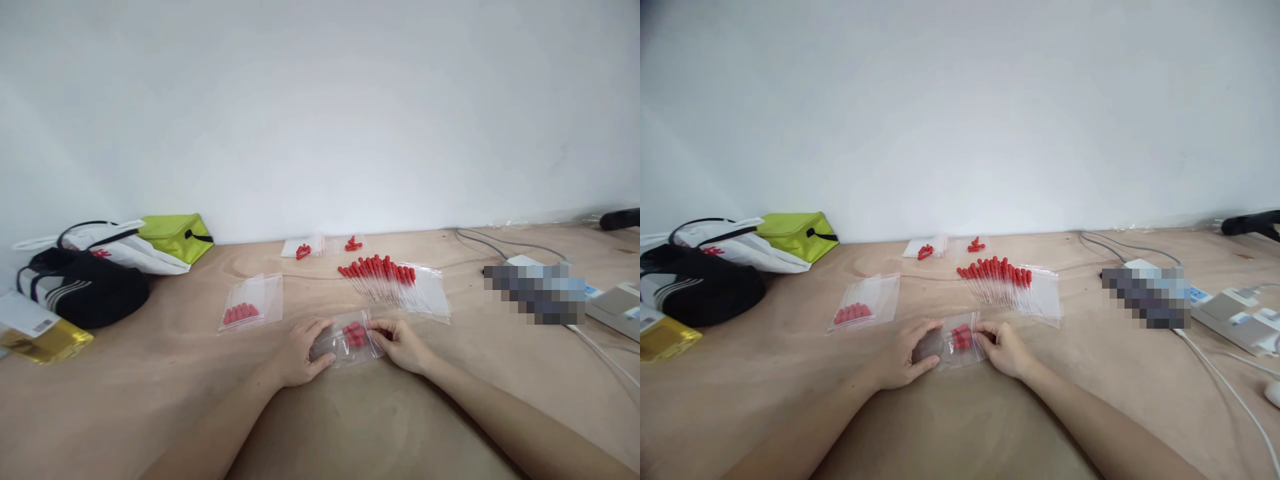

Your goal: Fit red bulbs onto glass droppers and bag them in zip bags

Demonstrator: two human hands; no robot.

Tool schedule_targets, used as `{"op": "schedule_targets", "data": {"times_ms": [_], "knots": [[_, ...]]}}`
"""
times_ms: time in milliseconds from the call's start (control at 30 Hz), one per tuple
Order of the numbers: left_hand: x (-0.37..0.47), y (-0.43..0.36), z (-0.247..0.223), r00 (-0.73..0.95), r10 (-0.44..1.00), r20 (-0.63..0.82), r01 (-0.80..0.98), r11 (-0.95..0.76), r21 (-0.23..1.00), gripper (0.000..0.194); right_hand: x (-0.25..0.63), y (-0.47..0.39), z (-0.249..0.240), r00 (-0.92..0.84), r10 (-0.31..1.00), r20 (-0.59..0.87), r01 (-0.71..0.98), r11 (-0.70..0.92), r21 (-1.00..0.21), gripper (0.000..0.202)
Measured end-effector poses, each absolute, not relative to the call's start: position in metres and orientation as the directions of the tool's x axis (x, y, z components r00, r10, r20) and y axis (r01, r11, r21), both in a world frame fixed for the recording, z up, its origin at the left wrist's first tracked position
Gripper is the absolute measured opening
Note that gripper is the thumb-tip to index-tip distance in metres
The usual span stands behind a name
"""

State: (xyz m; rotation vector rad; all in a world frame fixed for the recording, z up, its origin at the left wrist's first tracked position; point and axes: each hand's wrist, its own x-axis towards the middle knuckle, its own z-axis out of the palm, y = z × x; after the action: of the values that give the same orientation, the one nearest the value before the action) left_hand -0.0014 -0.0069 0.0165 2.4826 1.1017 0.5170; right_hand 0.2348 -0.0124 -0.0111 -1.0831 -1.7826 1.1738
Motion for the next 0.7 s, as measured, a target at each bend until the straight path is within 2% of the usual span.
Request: {"op": "schedule_targets", "data": {"times_ms": [100,167,233,300,400,500,600,700], "knots": [[-0.001,-0.006,0.017,0.631,0.753,0.187,0.614,-0.632,0.473,0.049,0.237,-0.012,-0.006,-0.477,0.876,0.063,0.207,0.182,-0.961,0.033],[-0.001,-0.006,0.017,0.637,0.747,0.191,0.606,-0.638,0.475,0.048,0.241,-0.006,-0.005,-0.439,0.898,0.034,0.302,0.183,-0.936,0.030],[-0.001,-0.005,0.016,0.643,0.742,0.190,0.600,-0.642,0.478,0.048,0.244,0.003,-0.003,-0.299,0.951,0.083,0.488,0.227,-0.843,0.024],[-0.001,-0.005,0.015,0.644,0.742,0.186,0.600,-0.641,0.479,0.047,0.243,0.016,0.002,-0.159,0.967,0.197,0.682,0.252,-0.686,0.019],[-0.001,-0.005,0.015,0.644,0.742,0.188,0.604,-0.643,0.471,0.045,0.233,0.036,0.009,-0.067,0.953,0.295,0.867,0.202,-0.456,0.018],[0.000,-0.005,0.017,0.642,0.744,0.183,0.611,-0.642,0.463,0.044,0.214,0.053,0.013,-0.013,0.961,0.276,0.941,0.105,-0.323,0.022],[0.000,-0.006,0.018,0.643,0.745,0.176,0.616,-0.640,0.459,0.044,0.199,0.067,0.013,0.050,0.975,0.218,0.968,0.007,-0.250,0.027],[0.000,-0.006,0.016,0.645,0.744,0.173,0.616,-0.641,0.458,0.044,0.191,0.074,0.011,0.054,0.980,0.193,0.981,-0.016,-0.192,0.031]]}}
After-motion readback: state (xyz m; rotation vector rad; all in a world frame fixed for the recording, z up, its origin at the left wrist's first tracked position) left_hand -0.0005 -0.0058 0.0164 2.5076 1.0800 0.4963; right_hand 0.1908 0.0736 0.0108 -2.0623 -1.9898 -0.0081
